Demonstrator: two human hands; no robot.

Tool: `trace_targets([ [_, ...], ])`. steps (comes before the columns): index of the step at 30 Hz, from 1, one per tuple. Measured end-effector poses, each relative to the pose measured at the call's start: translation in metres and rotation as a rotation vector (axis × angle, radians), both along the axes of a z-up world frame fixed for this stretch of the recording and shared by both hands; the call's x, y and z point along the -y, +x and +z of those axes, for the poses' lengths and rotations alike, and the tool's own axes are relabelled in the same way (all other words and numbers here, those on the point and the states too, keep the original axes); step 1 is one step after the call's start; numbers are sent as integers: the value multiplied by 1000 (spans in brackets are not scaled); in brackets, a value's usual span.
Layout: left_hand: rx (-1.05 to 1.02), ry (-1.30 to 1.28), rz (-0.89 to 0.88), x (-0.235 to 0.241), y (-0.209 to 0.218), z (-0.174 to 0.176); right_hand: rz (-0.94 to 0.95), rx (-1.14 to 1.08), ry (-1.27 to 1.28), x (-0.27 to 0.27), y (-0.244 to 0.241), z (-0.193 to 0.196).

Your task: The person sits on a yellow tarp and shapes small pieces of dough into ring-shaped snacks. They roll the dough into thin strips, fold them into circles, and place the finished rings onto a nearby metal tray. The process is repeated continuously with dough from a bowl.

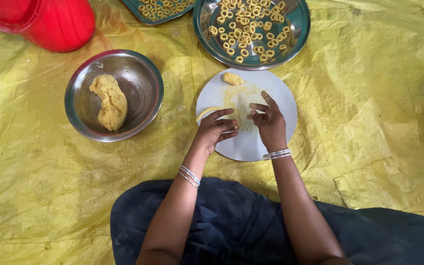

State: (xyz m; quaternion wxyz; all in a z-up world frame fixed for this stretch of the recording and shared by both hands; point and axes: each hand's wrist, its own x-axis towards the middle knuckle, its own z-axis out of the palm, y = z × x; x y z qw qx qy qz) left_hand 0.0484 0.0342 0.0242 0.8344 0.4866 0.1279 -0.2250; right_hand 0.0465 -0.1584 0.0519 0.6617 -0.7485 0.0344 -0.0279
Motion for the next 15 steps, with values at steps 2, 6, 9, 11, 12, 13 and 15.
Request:
trace_targets([
  [2, 1, 9, 3, 1, 1, 0, 13, -61, -2, 3, 2, -9],
  [6, 231, 397, 40, 10, -2, 4, 77, -282, 144, 6, 5, -24],
  [9, 570, 862, 88, 16, -10, 9, 80, -473, 390, 2, 3, -31],
  [11, 676, 986, 88, 18, -13, 12, 72, -543, 484, 1, 2, -34],
  [12, 670, 964, 75, 19, -13, 14, 65, -557, 494, 1, 1, -35],
  [13, 666, 941, 63, 19, -13, 16, 59, -569, 503, 2, 2, -35],
  [15, 699, 945, 54, 17, -11, 22, 76, -588, 509, 2, 3, -36],
])
